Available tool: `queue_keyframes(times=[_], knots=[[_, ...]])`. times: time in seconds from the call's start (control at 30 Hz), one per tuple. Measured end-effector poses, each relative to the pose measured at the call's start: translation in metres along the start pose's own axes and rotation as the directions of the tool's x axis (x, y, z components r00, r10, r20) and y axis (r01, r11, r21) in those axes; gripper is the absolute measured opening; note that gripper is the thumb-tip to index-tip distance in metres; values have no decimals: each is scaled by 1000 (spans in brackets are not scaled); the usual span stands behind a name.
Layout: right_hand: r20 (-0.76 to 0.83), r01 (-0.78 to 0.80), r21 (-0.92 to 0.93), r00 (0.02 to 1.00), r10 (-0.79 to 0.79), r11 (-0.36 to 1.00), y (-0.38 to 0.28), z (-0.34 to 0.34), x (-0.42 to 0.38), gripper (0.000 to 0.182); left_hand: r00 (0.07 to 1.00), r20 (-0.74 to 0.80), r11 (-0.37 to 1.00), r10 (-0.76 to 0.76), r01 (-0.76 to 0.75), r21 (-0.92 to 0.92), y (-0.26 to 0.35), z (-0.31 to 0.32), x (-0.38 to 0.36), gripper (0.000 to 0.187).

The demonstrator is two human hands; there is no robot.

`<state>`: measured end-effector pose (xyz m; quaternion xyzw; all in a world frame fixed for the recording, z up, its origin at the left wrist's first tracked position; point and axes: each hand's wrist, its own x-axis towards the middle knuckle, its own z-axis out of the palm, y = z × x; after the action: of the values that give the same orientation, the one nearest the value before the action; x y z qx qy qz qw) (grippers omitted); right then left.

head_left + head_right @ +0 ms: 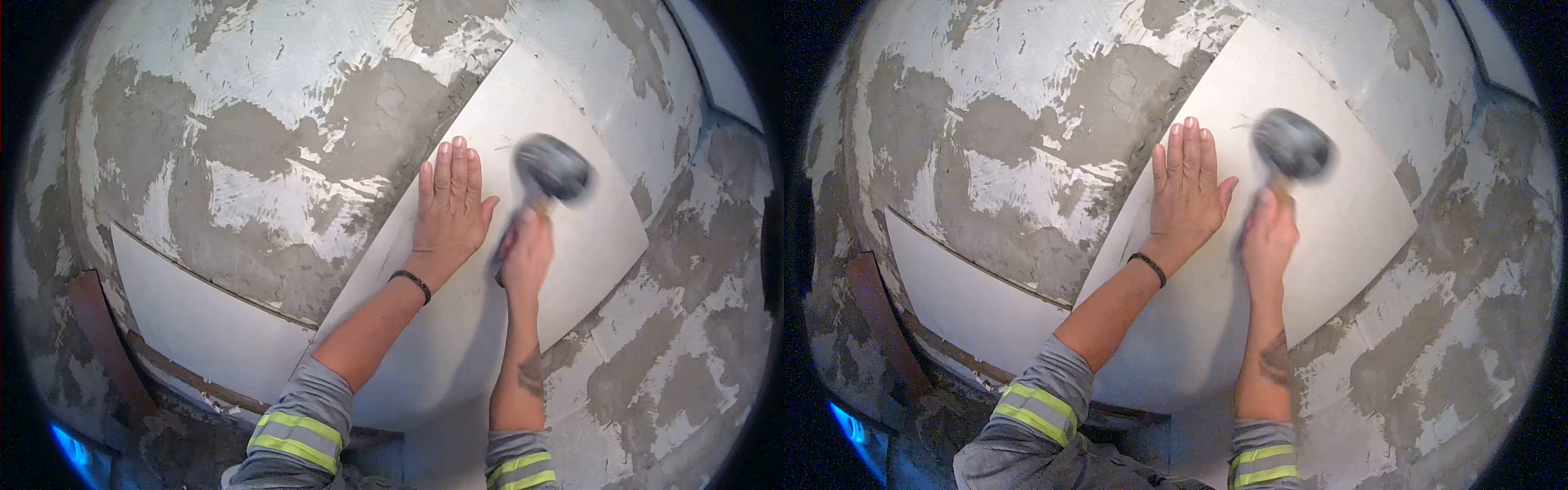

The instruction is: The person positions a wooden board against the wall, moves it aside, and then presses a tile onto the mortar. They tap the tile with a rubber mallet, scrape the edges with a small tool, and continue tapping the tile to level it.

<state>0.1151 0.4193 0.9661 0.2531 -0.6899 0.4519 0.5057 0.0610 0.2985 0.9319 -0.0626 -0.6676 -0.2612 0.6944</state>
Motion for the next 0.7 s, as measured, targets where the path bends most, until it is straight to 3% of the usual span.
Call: queue_keyframes(times=[0.07,0.13,0.2,0.23,0.33,0.47,0.57,0.6,0.63,0.7], knots=[[151,-27,-248,986,67,968,-3,0,11,39,1000,1,1000,-8,8,-16,2,0,0,84],[151,-76,-146,984,98,986,-9,-3,5,39,1000,-5,1000,-12,12,-27,2,0,0,84],[-16,23,65,1000,-22,998,-9,1,4,40,1000,-22,1000,-4,4,-20,1,0,1,83],[4,-17,-92,1000,17,996,-12,4,9,41,1000,-15,1000,-2,2,-20,1,0,1,83],[114,-51,-206,991,76,977,-11,-3,24,39,1000,-30,1000,-7,6,-19,4,-2,0,84],[19,-15,-156,1000,18,988,4,1,18,38,1000,-10,1000,-11,11,-10,-1,-1,6,84],[58,41,-324,998,-23,945,25,-2,30,41,999,14,999,-38,39,-19,4,-2,5,82],[94,-86,-254,989,113,963,2,-6,22,43,998,28,998,-55,55,-6,7,-3,7,80],[76,-88,-197,992,105,976,4,-9,19,41,999,42,999,-22,24,-44,12,-3,13,80],[-20,-102,-123,995,101,987,-3,-14,12,40,998,61,998,1,-5,65,18,-1,31,79]])
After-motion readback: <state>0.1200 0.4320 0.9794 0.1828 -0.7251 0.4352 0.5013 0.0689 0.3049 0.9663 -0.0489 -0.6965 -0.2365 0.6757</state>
